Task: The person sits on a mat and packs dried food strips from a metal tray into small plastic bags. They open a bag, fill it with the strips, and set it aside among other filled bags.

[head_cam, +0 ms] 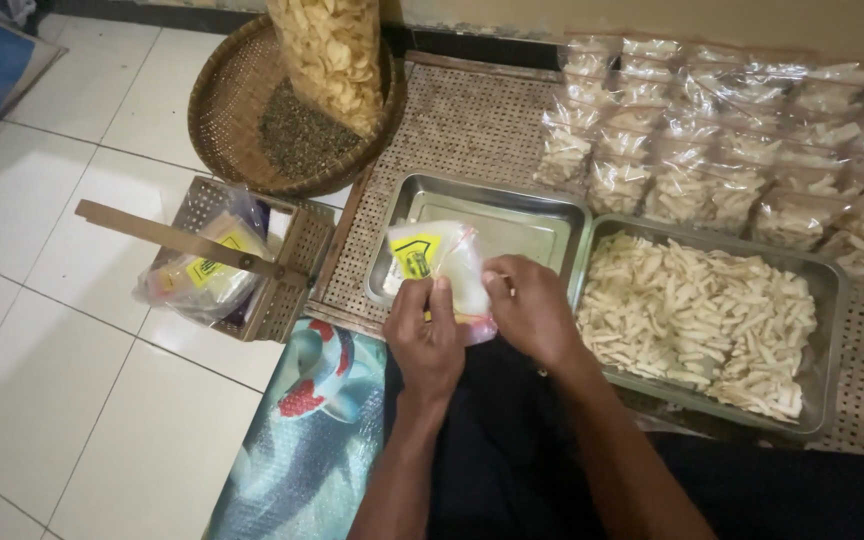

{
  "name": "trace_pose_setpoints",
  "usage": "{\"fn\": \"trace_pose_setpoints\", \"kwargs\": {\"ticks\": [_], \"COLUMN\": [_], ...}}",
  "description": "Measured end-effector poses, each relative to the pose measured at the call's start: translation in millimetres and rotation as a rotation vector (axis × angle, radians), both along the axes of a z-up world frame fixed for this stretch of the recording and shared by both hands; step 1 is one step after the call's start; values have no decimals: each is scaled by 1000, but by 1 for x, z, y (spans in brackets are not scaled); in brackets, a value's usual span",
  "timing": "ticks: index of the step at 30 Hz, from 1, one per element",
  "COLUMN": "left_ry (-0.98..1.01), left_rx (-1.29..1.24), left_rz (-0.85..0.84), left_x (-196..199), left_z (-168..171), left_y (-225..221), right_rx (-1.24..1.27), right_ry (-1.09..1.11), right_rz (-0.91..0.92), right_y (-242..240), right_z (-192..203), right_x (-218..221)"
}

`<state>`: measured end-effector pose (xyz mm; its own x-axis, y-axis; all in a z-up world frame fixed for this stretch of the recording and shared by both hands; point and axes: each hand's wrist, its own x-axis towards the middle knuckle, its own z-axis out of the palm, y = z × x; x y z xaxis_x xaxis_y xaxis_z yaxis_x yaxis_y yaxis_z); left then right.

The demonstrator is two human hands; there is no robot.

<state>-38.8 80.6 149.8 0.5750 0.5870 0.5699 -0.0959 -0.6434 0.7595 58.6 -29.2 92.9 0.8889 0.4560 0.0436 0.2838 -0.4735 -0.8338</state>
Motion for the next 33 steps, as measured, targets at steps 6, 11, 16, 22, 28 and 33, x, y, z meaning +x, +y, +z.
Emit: {"fn": "trace_pose_setpoints", "kwargs": {"ticks": [6,11,16,22,28,33], "left_ry": [-23,-40,-58,-64,-48,-78], "left_rx": [-1,-28,-50,-37,-43,-134], "left_rz": [35,61,45,36,38,64], "left_x": [-17,-27,-32,-37,-39,-36], "left_z": [2,-7,-10,-18,-19,-16], "left_y": [20,36,48,60,68,73], "right_rx": [320,348,378,349,431,632], "right_ry": [369,14,-256,-250,-210,338], "right_rz": [1,-24,-4,22,124,78], "right_y": [25,56,78,94,108,110], "right_z": [9,38,55,42,39,27], "right_x": [-6,-28,-37,-32,-29,-25]}}
